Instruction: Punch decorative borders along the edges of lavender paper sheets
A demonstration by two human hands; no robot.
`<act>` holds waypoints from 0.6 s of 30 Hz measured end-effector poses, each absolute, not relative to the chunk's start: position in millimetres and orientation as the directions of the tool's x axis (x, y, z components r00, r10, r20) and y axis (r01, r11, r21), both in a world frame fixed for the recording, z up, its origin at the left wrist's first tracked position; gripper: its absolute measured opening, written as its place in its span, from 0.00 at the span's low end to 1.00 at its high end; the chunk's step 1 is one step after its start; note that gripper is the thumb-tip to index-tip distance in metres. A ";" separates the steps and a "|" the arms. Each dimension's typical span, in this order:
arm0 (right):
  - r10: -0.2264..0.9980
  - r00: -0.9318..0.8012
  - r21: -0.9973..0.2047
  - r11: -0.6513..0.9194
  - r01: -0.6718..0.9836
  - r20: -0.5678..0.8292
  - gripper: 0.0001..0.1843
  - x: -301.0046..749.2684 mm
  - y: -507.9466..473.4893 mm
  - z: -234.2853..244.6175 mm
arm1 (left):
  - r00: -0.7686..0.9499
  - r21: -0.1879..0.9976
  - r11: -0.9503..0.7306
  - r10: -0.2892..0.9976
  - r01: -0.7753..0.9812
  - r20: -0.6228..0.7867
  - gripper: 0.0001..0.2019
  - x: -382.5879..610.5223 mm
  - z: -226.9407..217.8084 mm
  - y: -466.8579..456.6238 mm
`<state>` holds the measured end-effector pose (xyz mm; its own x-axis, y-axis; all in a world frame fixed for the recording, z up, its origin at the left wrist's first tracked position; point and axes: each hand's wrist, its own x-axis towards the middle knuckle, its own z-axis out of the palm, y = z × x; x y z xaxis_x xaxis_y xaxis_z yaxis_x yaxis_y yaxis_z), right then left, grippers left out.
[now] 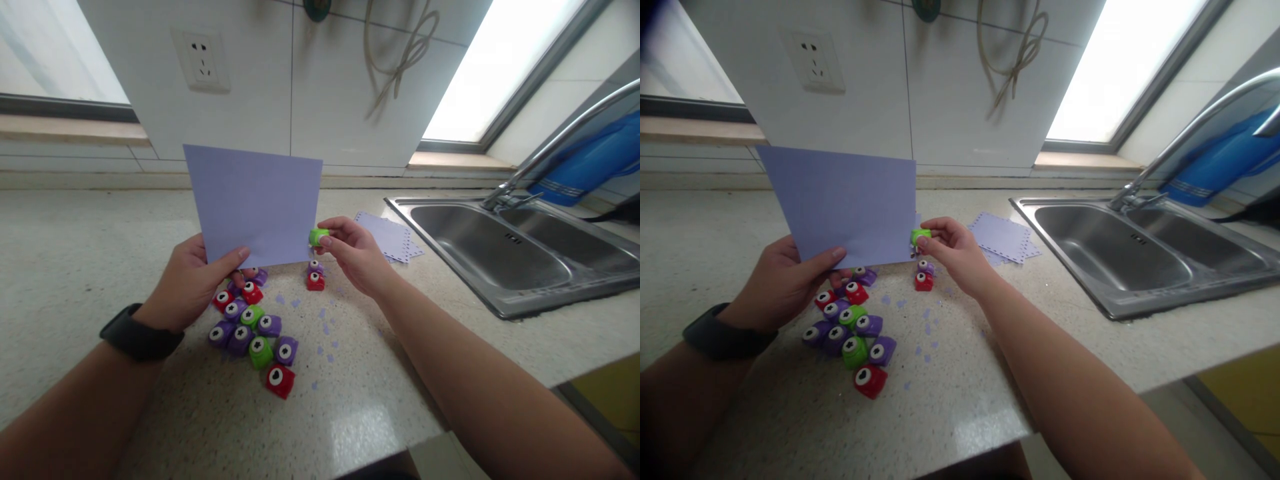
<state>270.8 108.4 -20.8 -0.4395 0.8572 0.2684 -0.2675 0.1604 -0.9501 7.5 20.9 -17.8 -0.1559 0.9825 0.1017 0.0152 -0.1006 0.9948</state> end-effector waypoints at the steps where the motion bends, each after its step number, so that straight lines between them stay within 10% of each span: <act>1: 0.857 -0.440 -0.950 0.159 -0.269 0.268 0.18 270.9 108.4 -20.9 | -0.156 0.995 -0.097 0.983 0.022 0.099 0.16 7.9 -17.1 20.5; 18: 0.854 -0.443 -0.950 0.166 -0.265 0.273 0.18 270.8 108.9 -22.1 | -0.162 0.994 -0.112 0.980 0.020 0.114 0.16 7.6 -18.6 21.0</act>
<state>270.8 108.9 -22.1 -0.4431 0.8539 0.2731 -0.2653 0.1661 -0.9498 7.6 21.0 -18.6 -0.1620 0.9802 0.1138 0.0199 -0.1120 0.9935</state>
